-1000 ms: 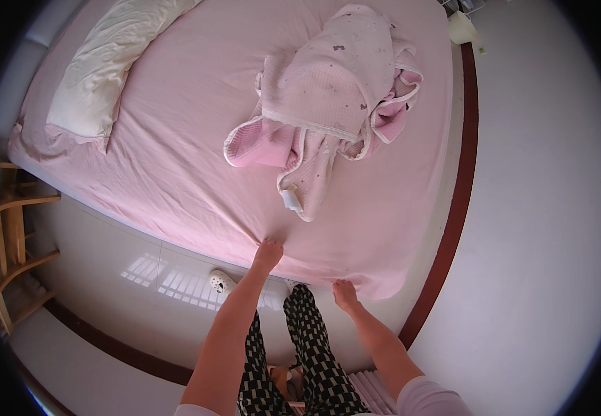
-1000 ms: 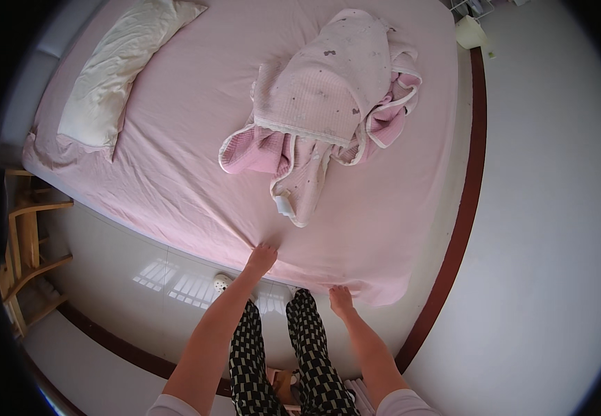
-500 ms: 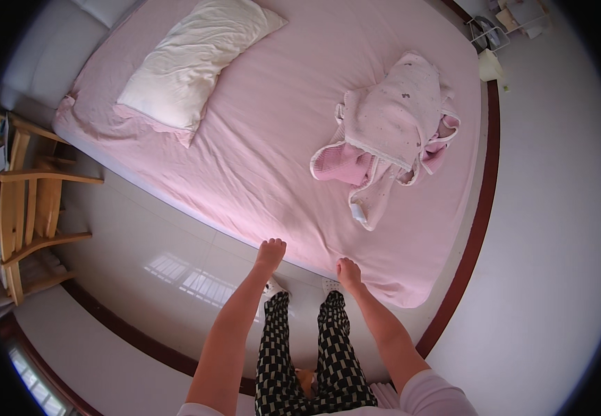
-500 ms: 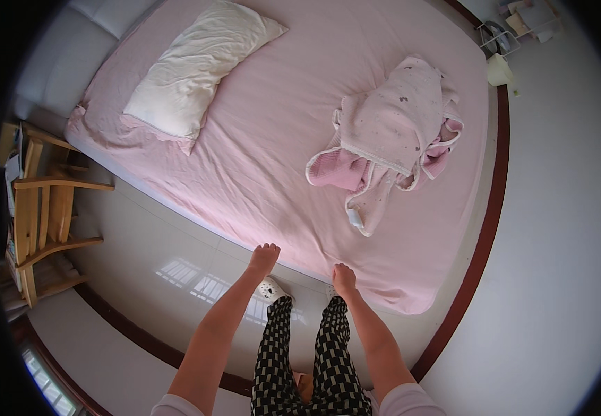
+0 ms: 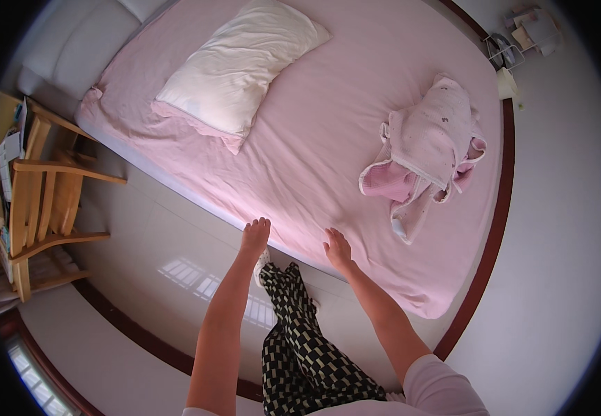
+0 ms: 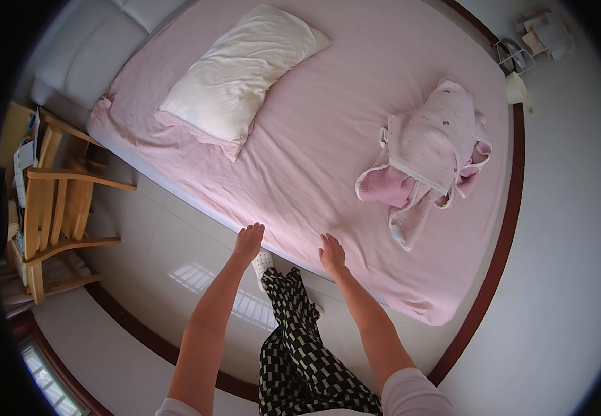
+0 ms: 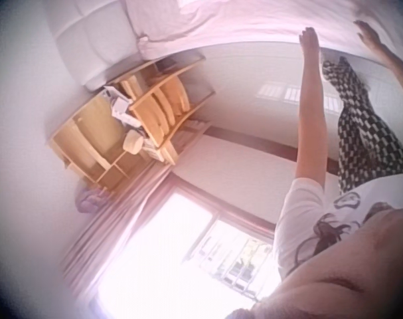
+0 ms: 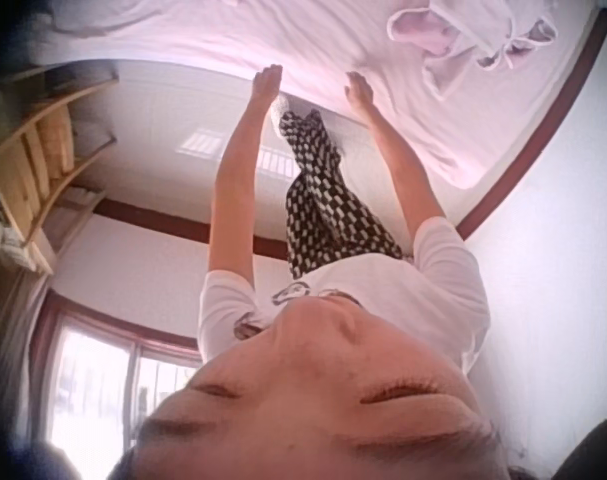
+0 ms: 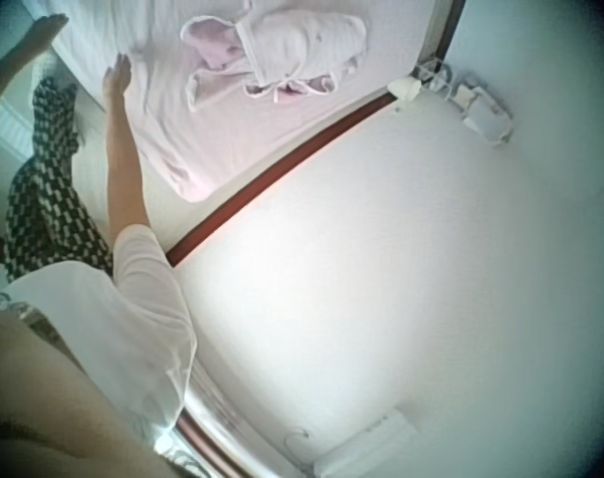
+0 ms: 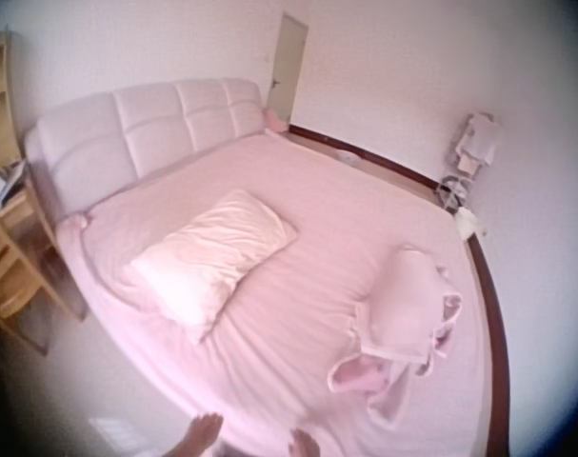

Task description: The person smooths and tucks the bedsheet around the mattress, rearranges a pillow, and then spreads and folds a blanket on the bed by hand.

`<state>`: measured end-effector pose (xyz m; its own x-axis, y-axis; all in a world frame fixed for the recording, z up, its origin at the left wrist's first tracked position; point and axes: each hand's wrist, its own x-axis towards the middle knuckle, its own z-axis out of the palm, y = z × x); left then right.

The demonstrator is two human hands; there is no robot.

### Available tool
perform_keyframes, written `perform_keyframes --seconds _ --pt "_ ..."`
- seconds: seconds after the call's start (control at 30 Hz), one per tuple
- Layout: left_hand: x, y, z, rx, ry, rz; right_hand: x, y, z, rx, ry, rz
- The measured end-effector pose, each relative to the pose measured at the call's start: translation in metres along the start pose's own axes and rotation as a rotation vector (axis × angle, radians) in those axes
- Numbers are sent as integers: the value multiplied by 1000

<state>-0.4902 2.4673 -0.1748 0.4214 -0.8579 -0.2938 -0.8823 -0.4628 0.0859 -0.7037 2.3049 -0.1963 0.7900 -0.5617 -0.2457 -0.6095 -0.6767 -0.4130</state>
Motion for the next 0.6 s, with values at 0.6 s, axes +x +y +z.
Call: perform_keyframes --seconds 0.6 --pt "120 -80 56 166 260 578 61 -32 45 -225 199 -6"
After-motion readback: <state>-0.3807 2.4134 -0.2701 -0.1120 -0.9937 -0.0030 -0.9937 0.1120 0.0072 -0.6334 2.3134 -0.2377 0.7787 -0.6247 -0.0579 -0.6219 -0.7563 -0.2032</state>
